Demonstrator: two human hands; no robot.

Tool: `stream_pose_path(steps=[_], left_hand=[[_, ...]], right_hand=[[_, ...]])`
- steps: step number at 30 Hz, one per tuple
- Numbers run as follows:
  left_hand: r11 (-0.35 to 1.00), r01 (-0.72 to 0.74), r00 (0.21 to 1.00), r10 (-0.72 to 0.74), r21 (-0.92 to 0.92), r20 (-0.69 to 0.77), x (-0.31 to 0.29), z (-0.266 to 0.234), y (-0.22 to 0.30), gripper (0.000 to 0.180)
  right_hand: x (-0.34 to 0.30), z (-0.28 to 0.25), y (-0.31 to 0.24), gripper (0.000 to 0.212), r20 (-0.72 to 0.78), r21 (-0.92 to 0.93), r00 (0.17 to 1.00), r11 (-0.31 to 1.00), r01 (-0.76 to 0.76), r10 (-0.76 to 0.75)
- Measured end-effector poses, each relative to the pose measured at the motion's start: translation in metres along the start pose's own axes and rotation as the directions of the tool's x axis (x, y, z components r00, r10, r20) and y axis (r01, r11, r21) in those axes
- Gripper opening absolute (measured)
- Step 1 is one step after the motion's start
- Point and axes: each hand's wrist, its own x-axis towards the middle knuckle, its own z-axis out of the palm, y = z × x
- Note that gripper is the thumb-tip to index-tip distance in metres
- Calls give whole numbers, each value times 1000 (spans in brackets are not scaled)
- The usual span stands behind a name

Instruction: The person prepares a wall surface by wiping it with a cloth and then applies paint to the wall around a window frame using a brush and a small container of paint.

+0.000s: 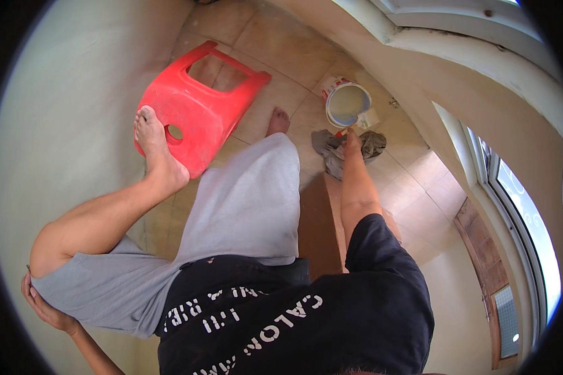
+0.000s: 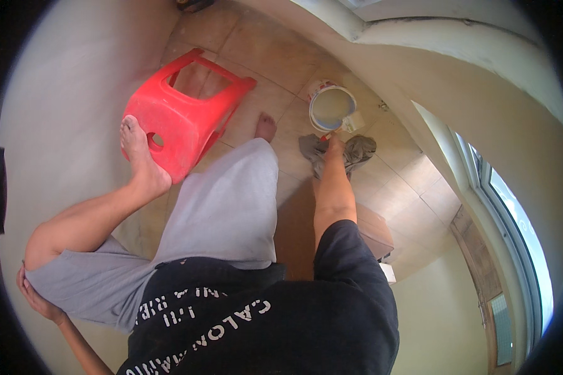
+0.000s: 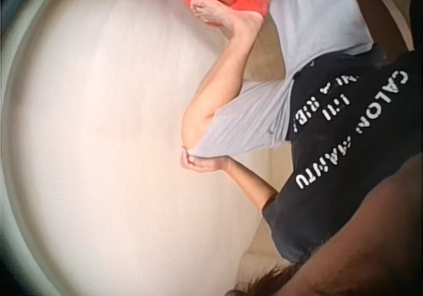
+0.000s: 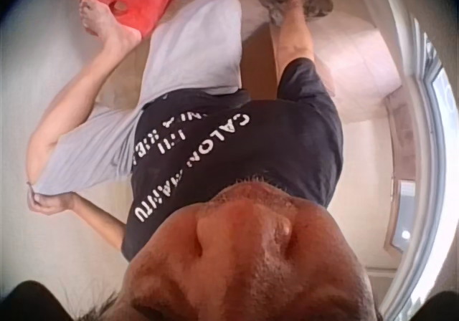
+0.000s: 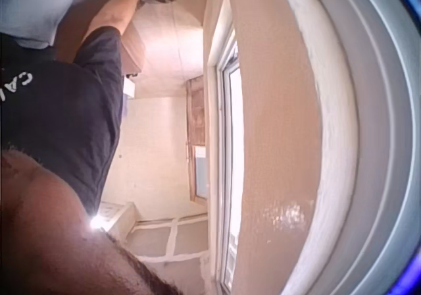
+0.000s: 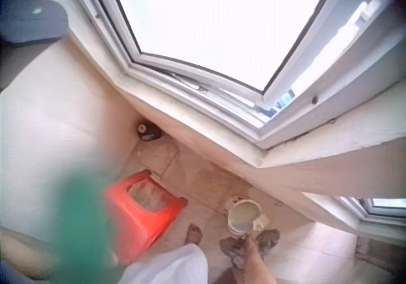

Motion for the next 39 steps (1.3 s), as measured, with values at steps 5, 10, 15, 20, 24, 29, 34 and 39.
stream_pose_path(steps=[5, 10, 15, 20, 24, 29, 34, 39], left_hand=[[1000, -2, 1000, 2, 13, 24, 14, 1, -7, 41], [998, 10, 1000, -10, 63, 6, 8, -3, 5, 41], [999, 10, 1000, -11, 53, 7, 4, -7, 0, 42], [998, 15, 1000, -14, 54, -17, -4, -9, -4, 42], [996, 6, 1000, -5, 84, -5, -11, -10, -3, 42], [999, -24, 999, 25, 39, -48, -2, 3, -17, 44], [999, -40, 999, 40, 37, 10, -8, -14, -13, 39], [997, -55, 998, 56, 53, -16, -7, -6, -20, 40]], right_hand=[[53, -6, 6, 51, -32, 36, 997, 997, -69, 71], [56, 14, 8, 41, -19, 225, 992, 968, -115, 122], [64, 15, 10, 24, -16, 154, 997, 985, -72, 76], [51, 22, 14, 14, -73, 169, 997, 985, 11, 1], [44, 25, 19, 18, -134, 217, 990, 973, 81, -53], [68, 5, 10, 21, -232, 223, 967, 962, 157, -104], [12, 39, -23, 26, -311, 378, 950, 918, 121, 3], [-8, 21, -53, 30, -191, 590, 982, 797, 127, -16]])
